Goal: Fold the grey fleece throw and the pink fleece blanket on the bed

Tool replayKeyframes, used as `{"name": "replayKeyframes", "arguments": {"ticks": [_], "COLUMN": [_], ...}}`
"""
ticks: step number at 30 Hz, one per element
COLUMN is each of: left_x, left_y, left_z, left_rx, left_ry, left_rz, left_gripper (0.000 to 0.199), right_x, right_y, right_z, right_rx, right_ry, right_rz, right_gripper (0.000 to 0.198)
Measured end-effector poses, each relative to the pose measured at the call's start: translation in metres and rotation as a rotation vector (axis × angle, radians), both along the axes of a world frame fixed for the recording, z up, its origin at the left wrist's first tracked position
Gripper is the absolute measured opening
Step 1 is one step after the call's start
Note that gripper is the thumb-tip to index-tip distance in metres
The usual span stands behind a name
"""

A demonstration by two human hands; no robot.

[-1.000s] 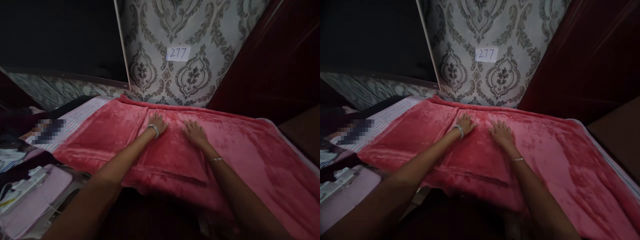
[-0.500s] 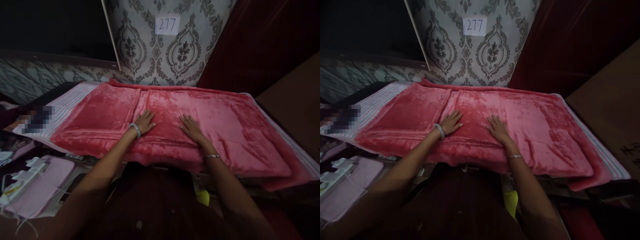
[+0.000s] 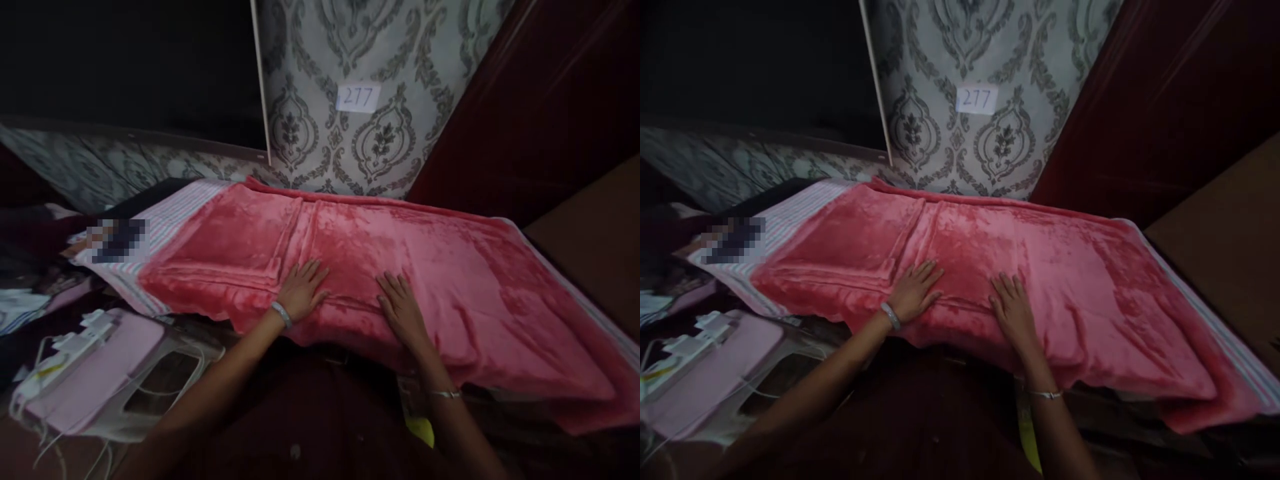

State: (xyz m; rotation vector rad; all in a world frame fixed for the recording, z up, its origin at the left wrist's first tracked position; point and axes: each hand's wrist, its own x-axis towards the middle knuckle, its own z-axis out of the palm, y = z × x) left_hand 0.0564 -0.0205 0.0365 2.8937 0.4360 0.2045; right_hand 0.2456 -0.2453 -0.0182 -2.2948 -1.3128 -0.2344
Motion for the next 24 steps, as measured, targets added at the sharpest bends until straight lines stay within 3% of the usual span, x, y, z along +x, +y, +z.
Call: {"name": "replayKeyframes", "arguments": {"ticks": [5, 10, 12, 14, 17, 20, 24], "left_x": [-0.031, -0.079, -0.103, -0.128, -0.158, -0.173, -0.180], "left_y": [-0.006, 0.010, 0.035, 0.071, 0.132, 0.175, 0.198], "left_z": [-0.006, 0.006, 0.018, 0.030, 0.041, 0.039, 0.025], "left_rx": [-0.080, -0.244, -0.214, -0.106, -0.029, -0.221, -0.400], "left_ry": [-0.044, -0.269, -0.454, -0.624, -0.695, -0.648, -0.619], "left_rz": [0.013, -0.004, 0.168, 0.441, 0.807, 1.039, 1.146], "left_gripper": [0.057, 0.047, 0.045, 0.042, 0.042, 0.053, 0.051], "right_x": [0.003, 0.021, 0.030, 0.037, 0.038, 0.034, 0.027], "right_y": [-0.004, -0.011, -0.013, -0.013, -0.012, -0.009, -0.005], "right_z": [-0.005, -0.035, -0.049, -0.058, -0.064, -0.063, -0.056], "right_rx": [0.045, 0.144, 0.184, 0.207, 0.205, 0.194, 0.179], "right_ry": [-0.032, -0.126, -0.158, -0.166, -0.154, -0.141, -0.144], "right_rz": [0.047, 0.153, 0.214, 0.245, 0.233, 0.187, 0.140], "right_gripper": [0.059, 0.056, 0.055, 0.054, 0.054, 0.054, 0.055]}}
